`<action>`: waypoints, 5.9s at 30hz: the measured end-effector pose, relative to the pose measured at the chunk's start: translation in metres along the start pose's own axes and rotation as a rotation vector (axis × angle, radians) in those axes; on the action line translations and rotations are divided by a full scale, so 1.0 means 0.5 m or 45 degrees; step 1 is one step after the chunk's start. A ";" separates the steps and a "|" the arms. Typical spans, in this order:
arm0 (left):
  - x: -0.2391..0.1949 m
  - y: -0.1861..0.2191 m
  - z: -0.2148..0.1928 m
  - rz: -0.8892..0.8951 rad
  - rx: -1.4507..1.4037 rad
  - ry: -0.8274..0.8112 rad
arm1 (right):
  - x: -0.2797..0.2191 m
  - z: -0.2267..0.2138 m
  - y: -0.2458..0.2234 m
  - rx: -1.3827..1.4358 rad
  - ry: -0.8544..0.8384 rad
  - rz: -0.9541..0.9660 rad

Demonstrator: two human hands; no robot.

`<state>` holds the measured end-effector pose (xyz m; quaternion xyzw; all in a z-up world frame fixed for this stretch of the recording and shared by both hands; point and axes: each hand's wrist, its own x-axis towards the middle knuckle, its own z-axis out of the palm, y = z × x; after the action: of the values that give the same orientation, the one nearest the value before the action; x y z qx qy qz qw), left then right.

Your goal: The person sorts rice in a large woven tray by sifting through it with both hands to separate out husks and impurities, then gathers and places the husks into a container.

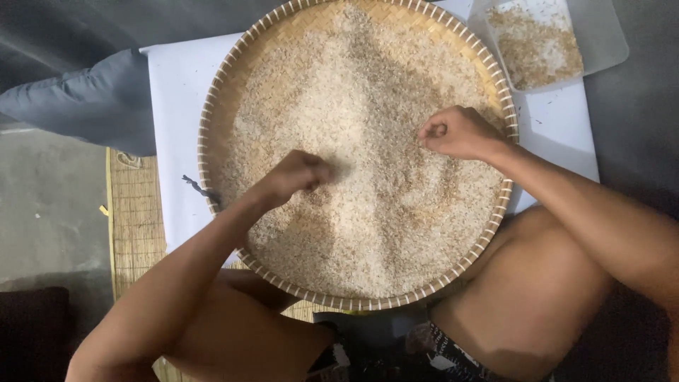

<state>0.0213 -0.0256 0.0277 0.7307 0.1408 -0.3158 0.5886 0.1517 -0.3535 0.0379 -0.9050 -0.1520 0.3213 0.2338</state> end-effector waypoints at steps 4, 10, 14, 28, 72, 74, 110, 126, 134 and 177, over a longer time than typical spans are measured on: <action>0.057 -0.020 -0.040 -0.070 -0.472 -0.054 | 0.003 0.015 0.011 -0.023 0.033 0.023; 0.032 0.002 -0.071 0.056 -0.317 0.182 | 0.014 0.033 0.019 0.041 -0.008 -0.047; 0.025 -0.021 -0.105 0.110 0.261 0.215 | 0.027 0.015 0.022 1.122 -0.023 0.030; 0.077 -0.102 -0.073 0.125 1.027 0.146 | 0.020 0.004 0.001 0.919 -0.146 -0.026; 0.065 -0.085 -0.048 0.133 1.064 0.177 | -0.016 -0.014 -0.007 0.834 0.051 -0.130; 0.113 -0.139 -0.067 0.150 0.990 0.168 | -0.015 -0.012 -0.004 0.831 0.052 -0.130; 0.049 -0.027 -0.070 0.027 -0.413 0.185 | 0.006 0.010 0.004 0.266 0.148 -0.086; 0.034 -0.060 -0.119 0.149 0.191 0.259 | 0.077 0.021 0.057 1.373 -0.108 0.041; 0.082 -0.106 -0.091 0.151 0.780 0.356 | 0.024 0.001 0.024 1.164 -0.101 -0.054; 0.015 0.004 -0.074 0.060 -0.450 0.243 | 0.015 0.030 0.045 0.043 -0.036 -0.028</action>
<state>0.0390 0.0079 0.0283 0.6456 0.2320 -0.2016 0.6990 0.1504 -0.3643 0.0124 -0.8945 -0.1598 0.3339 0.2506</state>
